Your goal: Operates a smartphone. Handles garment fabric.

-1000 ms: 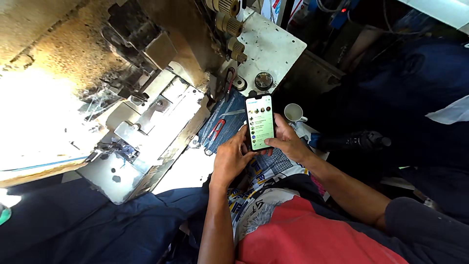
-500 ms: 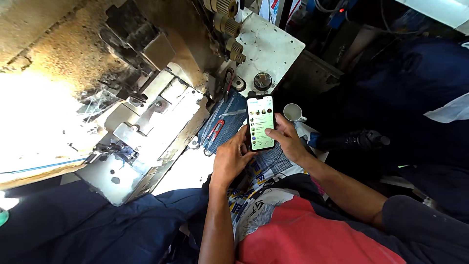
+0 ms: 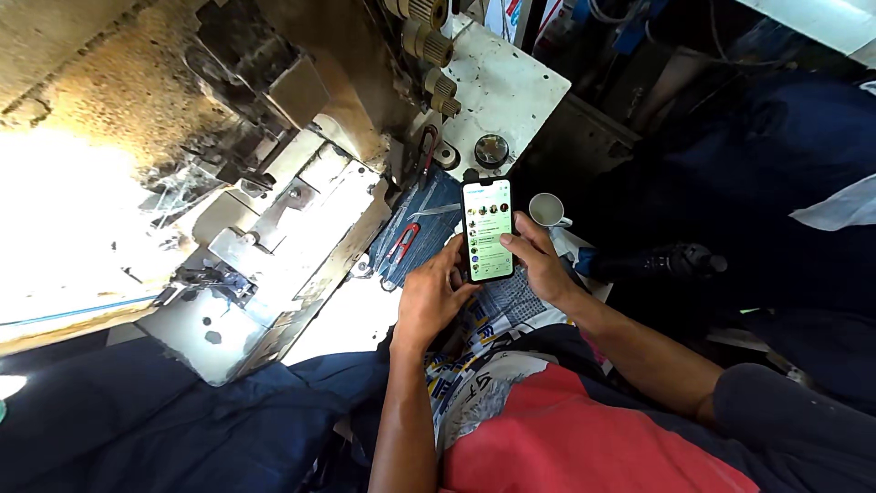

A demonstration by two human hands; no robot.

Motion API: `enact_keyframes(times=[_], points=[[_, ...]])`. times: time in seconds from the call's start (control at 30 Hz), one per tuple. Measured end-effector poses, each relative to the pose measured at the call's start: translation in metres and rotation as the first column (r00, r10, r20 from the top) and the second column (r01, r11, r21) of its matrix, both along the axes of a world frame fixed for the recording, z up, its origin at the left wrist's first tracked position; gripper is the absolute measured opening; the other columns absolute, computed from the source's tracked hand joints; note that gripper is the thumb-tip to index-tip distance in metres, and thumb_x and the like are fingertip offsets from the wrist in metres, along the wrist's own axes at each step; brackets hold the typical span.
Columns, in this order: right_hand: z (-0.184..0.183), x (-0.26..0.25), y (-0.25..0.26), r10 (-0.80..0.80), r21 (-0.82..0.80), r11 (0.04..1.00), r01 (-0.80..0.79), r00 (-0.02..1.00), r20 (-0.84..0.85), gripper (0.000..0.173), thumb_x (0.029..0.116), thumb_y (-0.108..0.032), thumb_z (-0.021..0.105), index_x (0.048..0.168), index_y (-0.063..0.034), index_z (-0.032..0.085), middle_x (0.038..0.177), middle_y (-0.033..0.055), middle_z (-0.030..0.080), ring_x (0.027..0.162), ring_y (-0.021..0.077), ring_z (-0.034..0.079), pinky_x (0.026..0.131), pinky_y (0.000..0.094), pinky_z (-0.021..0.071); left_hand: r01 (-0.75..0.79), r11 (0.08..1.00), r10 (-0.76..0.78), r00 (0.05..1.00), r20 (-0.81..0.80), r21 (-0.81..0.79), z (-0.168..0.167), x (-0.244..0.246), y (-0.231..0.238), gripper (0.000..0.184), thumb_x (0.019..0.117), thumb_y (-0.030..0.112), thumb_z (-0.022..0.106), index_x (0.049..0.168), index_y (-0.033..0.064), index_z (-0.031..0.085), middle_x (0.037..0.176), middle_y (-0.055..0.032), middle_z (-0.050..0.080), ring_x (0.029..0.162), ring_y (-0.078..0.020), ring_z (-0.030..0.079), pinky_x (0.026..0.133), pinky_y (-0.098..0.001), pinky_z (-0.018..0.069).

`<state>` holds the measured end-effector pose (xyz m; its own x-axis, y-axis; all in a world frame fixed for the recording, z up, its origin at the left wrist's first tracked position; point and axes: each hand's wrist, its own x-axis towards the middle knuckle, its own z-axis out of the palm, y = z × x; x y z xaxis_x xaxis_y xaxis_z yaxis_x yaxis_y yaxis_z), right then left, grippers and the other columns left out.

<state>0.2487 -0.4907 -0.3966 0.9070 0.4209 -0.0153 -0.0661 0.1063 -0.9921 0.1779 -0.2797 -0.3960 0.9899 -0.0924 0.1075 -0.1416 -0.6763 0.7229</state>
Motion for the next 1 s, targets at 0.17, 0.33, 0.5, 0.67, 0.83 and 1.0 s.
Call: enact_keyframes(times=[0.17,0.33,0.5,0.67,0.83,1.0], points=[[-0.0018,0.0012,-0.0008,0.008,0.004,1.0,-0.008,1.0,-0.012,0.039,0.1059,-0.027,0.043,0.14,-0.0086,0.052,0.12,0.0134,0.068,0.105,0.0248,0.07,0.086,0.0441,0.0612,-0.006,1.0,0.006,1.0,0.004,-0.002,0.0003,-0.0001,-0.0003,0.077,0.0843,0.038,0.084,0.15,0.0157,0.051,0.083,0.005,0.068,0.065,-0.0065,0.06,0.064,-0.0295,0.0561],[-0.0031,0.0025,-0.0017,0.025,0.002,1.0,-0.024,1.0,-0.016,0.041,0.106,-0.028,0.043,0.142,-0.0097,0.051,0.122,0.013,0.067,0.106,0.0243,0.069,0.085,0.0434,0.0609,-0.005,1.0,0.005,1.0,0.013,-0.004,-0.0002,-0.0003,-0.0001,0.076,0.0846,0.038,0.084,0.15,0.0154,0.051,0.083,0.0053,0.068,0.064,-0.006,0.059,0.063,-0.0287,0.0558],[-0.0033,0.0028,-0.0028,0.031,-0.01,0.999,-0.031,0.999,-0.025,0.043,0.1061,-0.029,0.042,0.145,-0.0111,0.049,0.126,0.0126,0.066,0.109,0.0244,0.068,0.086,0.0437,0.0603,0.001,1.0,-0.001,1.0,0.022,0.002,-0.0005,-0.0003,0.0004,0.076,0.0848,0.039,0.084,0.149,0.0135,0.051,0.082,0.0047,0.068,0.064,-0.0069,0.059,0.063,-0.0299,0.0559],[-0.0033,0.0029,-0.0045,0.047,-0.002,0.999,-0.047,0.998,-0.033,0.044,0.1066,-0.029,0.04,0.147,-0.0115,0.048,0.128,0.0127,0.065,0.112,0.025,0.067,0.088,0.0449,0.06,0.002,1.0,-0.002,1.0,0.019,0.005,-0.0004,-0.0007,0.0005,0.075,0.0853,0.039,0.083,0.149,0.0144,0.051,0.083,0.0042,0.068,0.065,-0.0076,0.06,0.063,-0.0307,0.0564],[-0.002,0.0031,-0.0059,0.073,0.007,0.997,-0.072,0.996,-0.052,0.043,0.1074,-0.028,0.038,0.147,-0.0119,0.047,0.125,0.015,0.065,0.107,0.0283,0.069,0.084,0.047,0.0615,-0.001,1.0,0.001,1.0,0.013,0.012,0.0001,-0.0007,0.0003,0.076,0.0853,0.039,0.083,0.15,0.0156,0.051,0.083,0.0048,0.068,0.064,-0.0071,0.06,0.063,-0.0302,0.0564],[0.0002,0.0026,-0.0072,0.113,0.056,0.993,-0.108,0.989,-0.098,0.044,0.1072,-0.027,0.037,0.148,-0.0127,0.044,0.119,0.02,0.067,0.094,0.0337,0.072,0.071,0.0475,0.0638,-0.004,1.0,0.004,1.0,0.02,0.016,-0.0012,-0.0013,0.0006,0.077,0.0848,0.038,0.084,0.149,0.0133,0.051,0.084,0.004,0.068,0.065,-0.0074,0.061,0.064,-0.0306,0.0573]])
